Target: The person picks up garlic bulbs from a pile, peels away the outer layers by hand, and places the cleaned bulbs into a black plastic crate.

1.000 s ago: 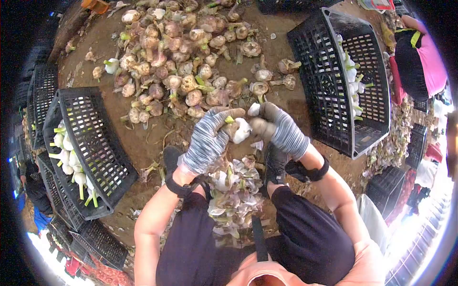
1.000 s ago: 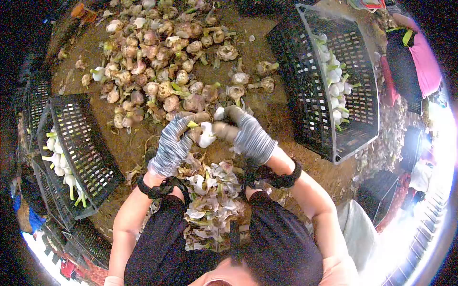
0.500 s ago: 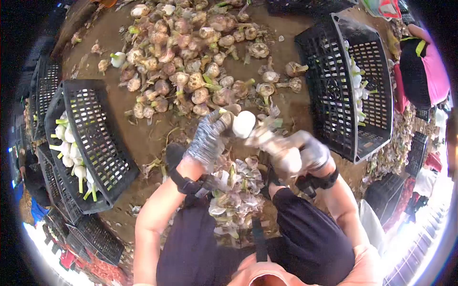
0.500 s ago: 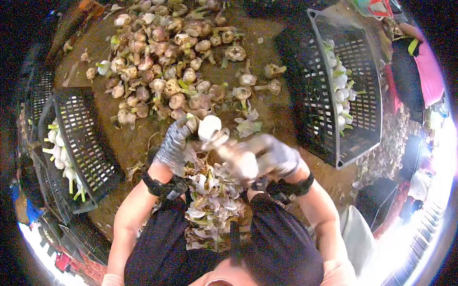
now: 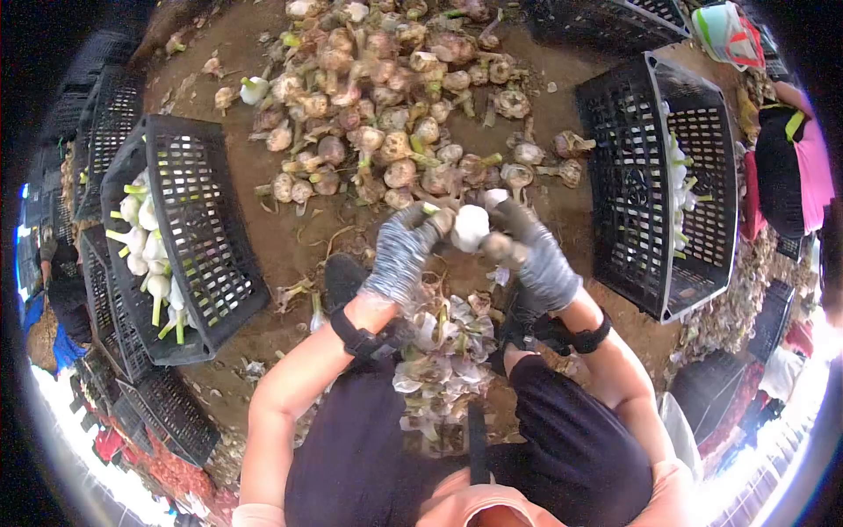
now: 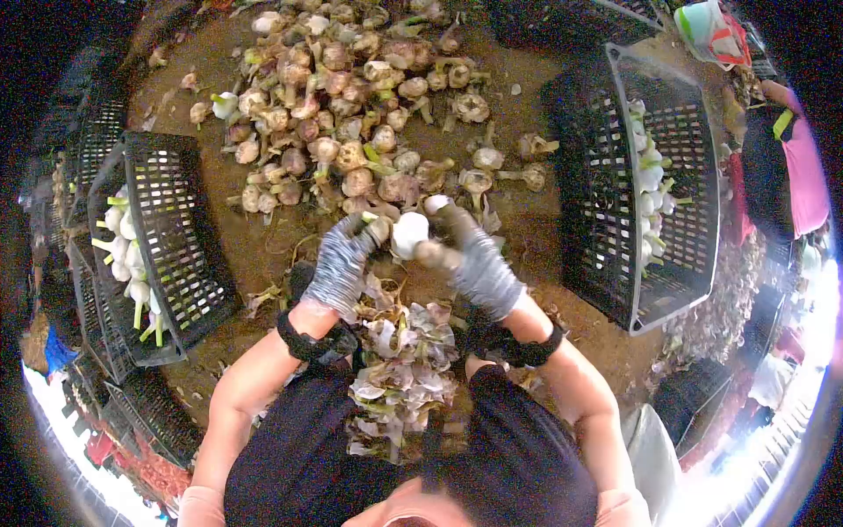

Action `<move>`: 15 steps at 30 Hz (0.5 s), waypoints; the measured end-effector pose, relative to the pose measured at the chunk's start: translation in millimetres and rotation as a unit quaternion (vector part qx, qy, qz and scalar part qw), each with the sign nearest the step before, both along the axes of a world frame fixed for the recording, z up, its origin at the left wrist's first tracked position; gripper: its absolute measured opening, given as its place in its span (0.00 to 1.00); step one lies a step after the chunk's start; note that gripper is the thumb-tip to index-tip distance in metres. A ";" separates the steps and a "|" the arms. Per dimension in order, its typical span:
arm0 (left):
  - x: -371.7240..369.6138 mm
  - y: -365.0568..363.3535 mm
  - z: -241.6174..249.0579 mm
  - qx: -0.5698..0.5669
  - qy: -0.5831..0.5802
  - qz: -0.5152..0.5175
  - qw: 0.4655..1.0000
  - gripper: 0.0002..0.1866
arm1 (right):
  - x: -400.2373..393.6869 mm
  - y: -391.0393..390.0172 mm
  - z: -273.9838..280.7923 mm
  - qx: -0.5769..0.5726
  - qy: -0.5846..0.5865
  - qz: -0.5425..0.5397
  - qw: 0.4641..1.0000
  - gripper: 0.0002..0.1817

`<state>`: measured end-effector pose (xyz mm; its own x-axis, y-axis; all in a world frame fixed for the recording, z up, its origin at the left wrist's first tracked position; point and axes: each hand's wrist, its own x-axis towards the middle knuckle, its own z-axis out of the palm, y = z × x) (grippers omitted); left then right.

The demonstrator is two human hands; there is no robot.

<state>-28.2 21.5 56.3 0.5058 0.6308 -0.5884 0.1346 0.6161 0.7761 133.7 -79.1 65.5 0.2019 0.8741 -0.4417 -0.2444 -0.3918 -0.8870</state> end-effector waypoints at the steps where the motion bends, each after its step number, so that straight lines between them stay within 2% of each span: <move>1: 0.4 -1.9 4.1 0.027 0.001 -0.029 0.999 0.13 | -6.3 3.6 1.1 0.013 0.045 0.018 0.999 0.33; 2: 2.8 -3.5 9.2 0.082 -0.027 -0.024 0.996 0.13 | -10.3 3.5 -6.3 0.008 0.082 0.020 0.996 0.32; 3: 1.4 -3.3 6.1 0.060 -0.030 -0.035 0.997 0.14 | -7.6 3.9 -12.5 0.017 0.083 0.055 0.995 0.32; 5: -5.0 -6.7 4.5 0.054 -0.003 -0.084 0.995 0.14 | 0.0 -0.8 -13.8 -0.052 0.246 0.061 0.966 0.33; 6: -5.1 -9.1 3.0 0.113 -0.008 -0.099 0.989 0.14 | -0.4 -2.8 -13.1 -0.051 0.245 0.061 0.966 0.33; 8: -15.5 -10.8 6.6 0.093 0.007 -0.074 0.993 0.13 | -5.1 -7.8 -13.1 -0.057 0.102 0.130 0.985 0.31; 9: -19.3 -9.9 11.0 0.073 0.020 -0.051 0.996 0.12 | -5.1 -8.6 -20.5 -0.055 0.103 0.132 0.984 0.31; 11: -40.6 2.6 9.1 0.225 0.072 0.023 0.971 0.14 | -2.7 -15.3 -48.2 -0.029 -0.186 0.156 0.970 0.27; 12: -53.5 11.4 23.9 0.302 0.157 0.055 0.939 0.13 | 2.4 -12.8 -60.2 -0.016 -0.231 0.097 0.968 0.24; 14: -84.7 33.4 58.9 0.376 0.162 0.154 0.899 0.13 | 19.1 2.1 -77.6 -0.104 -0.218 0.046 0.969 0.26; 15: -103.9 45.5 73.4 0.496 0.249 0.180 0.812 0.14 | 25.4 8.1 -93.4 -0.109 -0.254 0.019 0.961 0.28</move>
<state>-132.0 67.1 129.7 0.0391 0.9738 0.2241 0.5331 -0.2100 0.8196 159.1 -70.9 -27.8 0.4095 0.7833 -0.4677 0.2157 -0.5813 -0.7846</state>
